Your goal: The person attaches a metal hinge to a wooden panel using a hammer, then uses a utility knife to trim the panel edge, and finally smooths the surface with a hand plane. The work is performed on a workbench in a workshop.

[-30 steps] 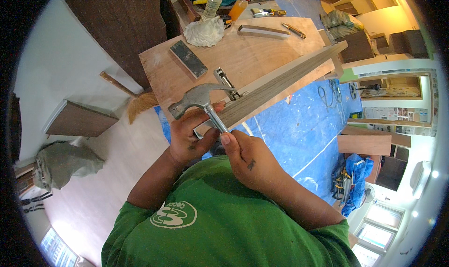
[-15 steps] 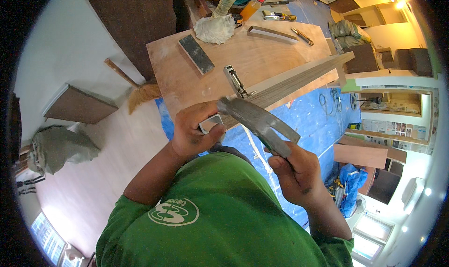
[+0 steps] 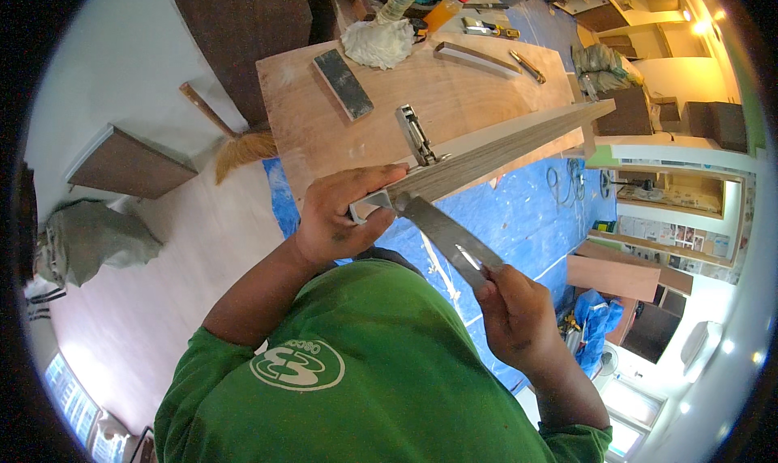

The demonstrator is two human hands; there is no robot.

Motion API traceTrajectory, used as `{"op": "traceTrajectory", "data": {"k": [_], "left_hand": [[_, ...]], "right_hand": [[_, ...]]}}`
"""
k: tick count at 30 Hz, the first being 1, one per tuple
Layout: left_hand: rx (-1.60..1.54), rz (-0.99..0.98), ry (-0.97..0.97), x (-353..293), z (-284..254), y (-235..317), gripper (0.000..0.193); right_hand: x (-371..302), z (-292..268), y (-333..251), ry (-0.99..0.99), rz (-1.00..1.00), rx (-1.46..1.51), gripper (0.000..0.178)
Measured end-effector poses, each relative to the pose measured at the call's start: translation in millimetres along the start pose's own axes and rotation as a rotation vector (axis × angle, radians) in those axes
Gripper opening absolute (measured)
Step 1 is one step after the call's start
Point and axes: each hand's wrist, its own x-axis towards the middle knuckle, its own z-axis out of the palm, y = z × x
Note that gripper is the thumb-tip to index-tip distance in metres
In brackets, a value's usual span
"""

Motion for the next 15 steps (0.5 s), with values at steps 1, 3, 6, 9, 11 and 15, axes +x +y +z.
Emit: {"op": "traceTrajectory", "data": {"k": [1,3,6,9,11,15], "left_hand": [[-0.003,0.004,0.000,0,0,0,0.051],[-0.010,0.011,0.000,0,-1,-1,0.051],[-0.033,-0.007,0.005,-2,1,-2,0.049],[0.001,-0.004,-0.012,-1,1,-2,0.049],[-0.008,-0.040,-0.037,-1,-1,-1,0.050],[-0.019,0.006,0.006,-2,1,-5,0.049]], "right_hand": [[-1,-1,-1,0.037,-0.016,0.022,0.016],[-4,-3,-2,0.110,-0.048,0.068,0.016],[-4,-3,-7,0.081,-0.001,0.027,0.015],[4,-4,-7,-0.044,0.071,-0.058,0.018],[7,-5,-7,-0.056,0.105,-0.050,0.017],[0,-2,-8,0.084,0.049,0.079,0.015]]}}
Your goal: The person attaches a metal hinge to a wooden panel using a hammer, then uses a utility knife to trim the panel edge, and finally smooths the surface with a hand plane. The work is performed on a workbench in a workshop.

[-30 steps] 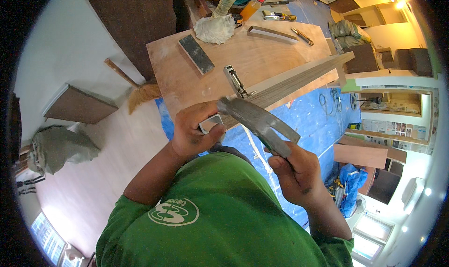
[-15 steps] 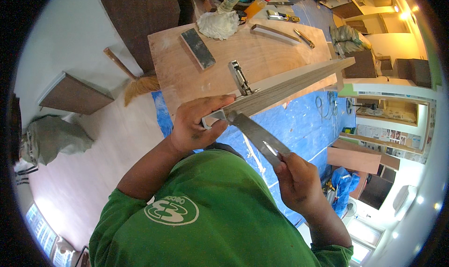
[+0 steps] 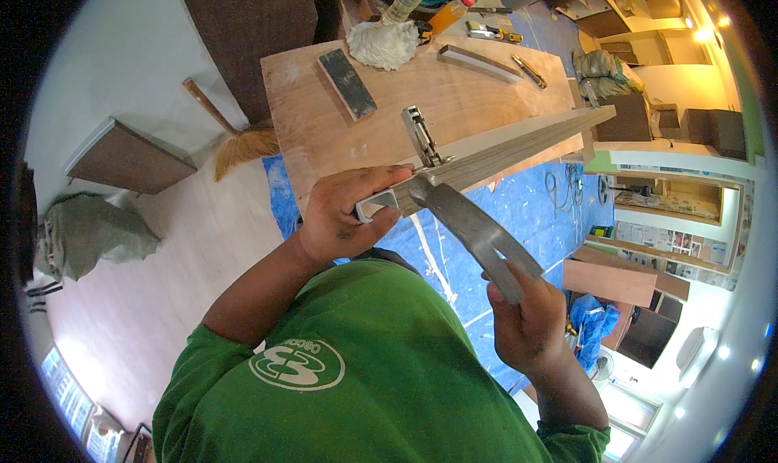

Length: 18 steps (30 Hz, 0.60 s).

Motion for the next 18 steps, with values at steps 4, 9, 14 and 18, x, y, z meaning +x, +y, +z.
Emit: {"op": "traceTrajectory", "data": {"k": [4,9,14,18], "left_hand": [[-0.021,-0.029,-0.016,1,-1,4,0.048],[-0.011,-0.051,-0.034,1,-3,1,0.049],[-0.021,-0.062,-0.033,1,-2,2,0.048],[-0.004,-0.032,-0.028,2,-2,3,0.047]], "right_hand": [[-4,2,11,-0.064,-0.019,-0.092,0.014],[7,2,1,-0.075,-0.029,-0.079,0.015],[-1,3,6,0.041,-0.151,-0.079,0.013],[7,3,0,-0.085,-0.017,-0.180,0.010]]}}
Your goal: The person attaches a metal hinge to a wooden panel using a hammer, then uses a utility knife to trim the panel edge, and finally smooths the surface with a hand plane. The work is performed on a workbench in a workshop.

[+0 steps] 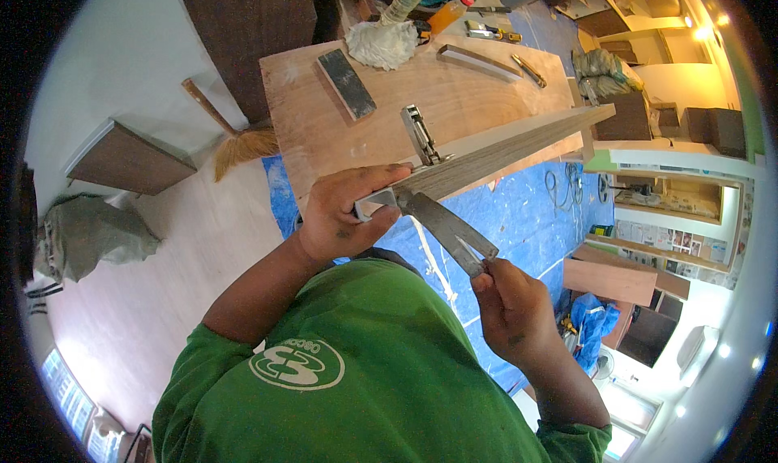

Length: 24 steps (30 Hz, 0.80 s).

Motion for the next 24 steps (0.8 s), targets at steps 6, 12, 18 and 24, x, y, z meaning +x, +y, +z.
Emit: {"op": "traceTrajectory", "data": {"k": [6,12,18,24], "left_hand": [[-0.001,0.014,0.056,0,2,-5,0.048],[0.023,-0.016,0.000,2,-1,-1,0.048],[0.021,-0.055,-0.012,1,-2,-1,0.047],[0.054,0.031,0.057,1,2,-2,0.048]], "right_hand": [[-1,4,-4,0.159,-0.097,0.089,0.007],[0,7,4,-0.017,0.014,0.092,0.012],[-7,3,1,0.051,0.034,0.215,0.016],[2,3,-2,0.036,0.023,0.124,0.014]]}}
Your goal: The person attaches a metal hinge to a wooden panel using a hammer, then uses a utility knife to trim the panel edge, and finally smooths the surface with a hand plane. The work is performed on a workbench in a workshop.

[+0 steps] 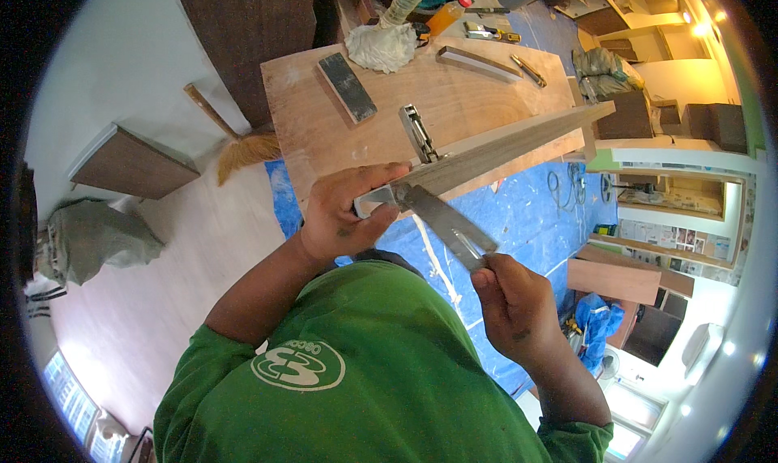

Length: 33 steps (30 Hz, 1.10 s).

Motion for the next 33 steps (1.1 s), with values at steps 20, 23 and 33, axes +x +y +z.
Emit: {"op": "traceTrajectory", "data": {"k": [20,23,33], "left_hand": [[-0.025,-0.048,-0.038,-1,-2,3,0.044],[-0.007,-0.045,-0.053,-2,-4,4,0.045],[0.278,0.336,0.059,-1,0,3,0.038]], "right_hand": [[0,2,7,-0.008,-0.031,-0.049,0.018],[2,-4,4,-0.006,0.078,0.061,0.018],[-10,-5,25,0.189,0.175,0.473,0.035]]}}
